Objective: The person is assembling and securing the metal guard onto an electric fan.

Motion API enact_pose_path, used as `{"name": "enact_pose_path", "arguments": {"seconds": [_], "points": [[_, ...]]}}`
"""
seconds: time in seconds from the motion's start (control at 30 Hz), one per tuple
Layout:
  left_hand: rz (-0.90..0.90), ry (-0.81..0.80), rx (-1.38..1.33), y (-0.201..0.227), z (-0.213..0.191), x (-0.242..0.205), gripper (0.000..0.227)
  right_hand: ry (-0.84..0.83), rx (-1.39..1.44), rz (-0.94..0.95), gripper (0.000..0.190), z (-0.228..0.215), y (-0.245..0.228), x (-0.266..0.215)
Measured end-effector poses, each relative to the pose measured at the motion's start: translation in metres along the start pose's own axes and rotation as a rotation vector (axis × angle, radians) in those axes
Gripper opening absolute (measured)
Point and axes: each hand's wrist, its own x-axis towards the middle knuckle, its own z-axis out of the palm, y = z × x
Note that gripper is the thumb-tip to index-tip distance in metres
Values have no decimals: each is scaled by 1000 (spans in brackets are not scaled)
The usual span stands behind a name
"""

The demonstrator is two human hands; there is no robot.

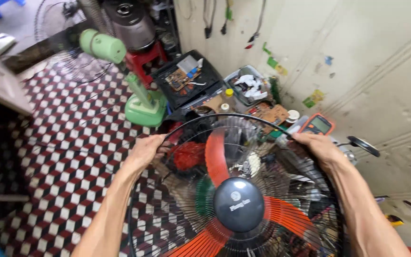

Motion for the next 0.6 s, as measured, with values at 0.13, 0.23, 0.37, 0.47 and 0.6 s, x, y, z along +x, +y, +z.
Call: {"name": "enact_pose_path", "arguments": {"seconds": [0.13,0.23,0.37,0.47,0.6], "points": [[-141,237,-225,-39,0,-112,50,35,95,23,30,-21,19,-17],[-296,364,-480,-44,24,-175,54,36,175,133,36,-23,23,-33],[-216,389,-610,-56,40,-191,56,48,197,174,43,-22,26,-48],[-134,299,-745,-62,41,-189,58,25,235,109,45,-32,43,-34],[-176,357,-538,-68,39,-185,62,-43,194,70,49,-33,37,-32]]}}
